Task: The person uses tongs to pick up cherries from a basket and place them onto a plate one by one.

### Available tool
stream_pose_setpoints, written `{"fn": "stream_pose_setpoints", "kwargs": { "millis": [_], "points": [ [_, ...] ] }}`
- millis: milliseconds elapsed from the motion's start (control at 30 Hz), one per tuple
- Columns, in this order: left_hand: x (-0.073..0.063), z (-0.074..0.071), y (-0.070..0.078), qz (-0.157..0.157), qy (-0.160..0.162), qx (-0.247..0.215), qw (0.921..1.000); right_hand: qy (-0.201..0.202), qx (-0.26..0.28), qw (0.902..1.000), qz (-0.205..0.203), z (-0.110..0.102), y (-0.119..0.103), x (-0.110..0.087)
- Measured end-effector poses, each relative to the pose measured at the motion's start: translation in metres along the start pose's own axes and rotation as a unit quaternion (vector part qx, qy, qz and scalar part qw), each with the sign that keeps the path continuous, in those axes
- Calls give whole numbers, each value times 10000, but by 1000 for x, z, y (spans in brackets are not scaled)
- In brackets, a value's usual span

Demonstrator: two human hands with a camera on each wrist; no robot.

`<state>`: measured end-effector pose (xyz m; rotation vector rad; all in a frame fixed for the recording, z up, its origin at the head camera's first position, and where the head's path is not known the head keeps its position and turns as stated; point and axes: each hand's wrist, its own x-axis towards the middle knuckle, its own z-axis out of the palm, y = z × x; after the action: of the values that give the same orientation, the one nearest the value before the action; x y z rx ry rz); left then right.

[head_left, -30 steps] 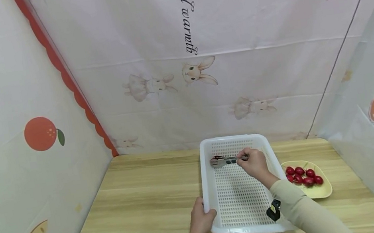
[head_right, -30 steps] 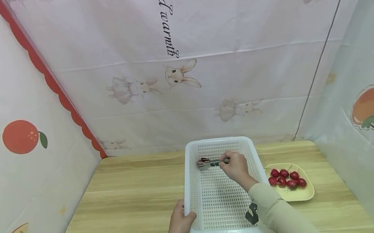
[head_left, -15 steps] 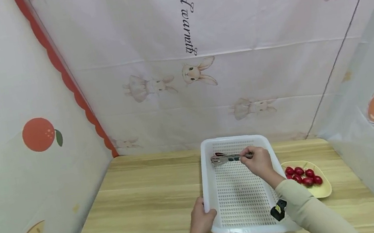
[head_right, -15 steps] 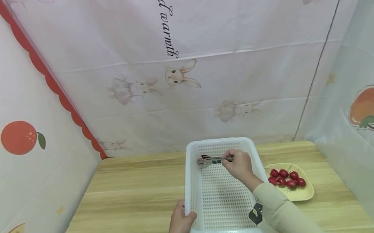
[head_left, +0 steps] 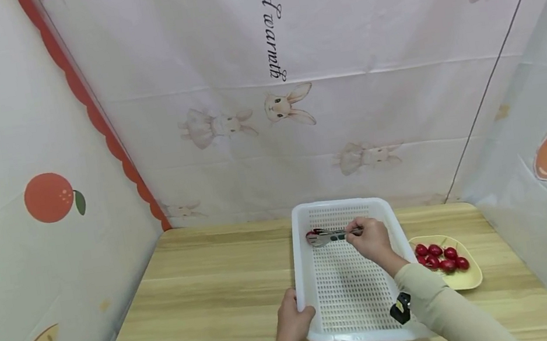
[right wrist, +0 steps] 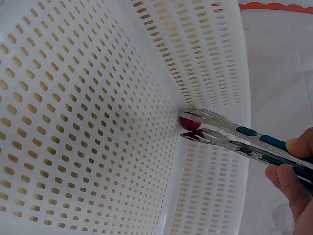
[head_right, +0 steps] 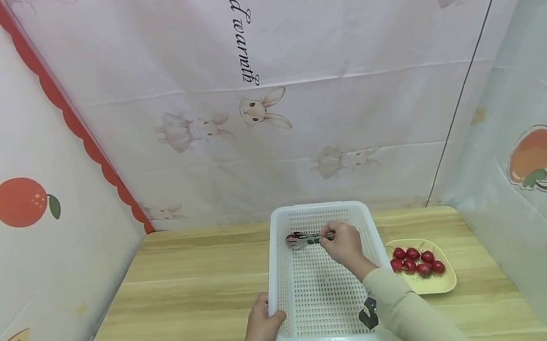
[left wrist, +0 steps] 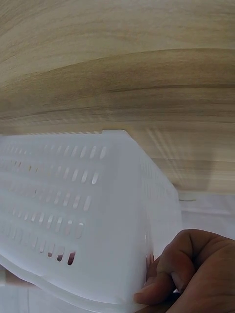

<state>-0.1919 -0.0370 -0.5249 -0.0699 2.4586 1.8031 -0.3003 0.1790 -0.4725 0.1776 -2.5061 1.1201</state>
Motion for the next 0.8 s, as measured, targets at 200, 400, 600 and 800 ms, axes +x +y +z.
{"fn": "stream_pose_setpoints", "kwargs": {
  "millis": [200,400,600,800],
  "points": [
    [-1,-1,0,113,44,-50,9999,39,-46,10000,-54,4,0,1],
    [-1,0,1,89,35,-71,9999,243,-213,9991,-282,-12,1,0],
    [-1,0,2,59,50,-77,9999,306,-276,9982,-446,-29,-1,-4],
    [0,1,1,147,65,-70,9998,580,58,9943,-888,-40,-3,-9]
  ]
}}
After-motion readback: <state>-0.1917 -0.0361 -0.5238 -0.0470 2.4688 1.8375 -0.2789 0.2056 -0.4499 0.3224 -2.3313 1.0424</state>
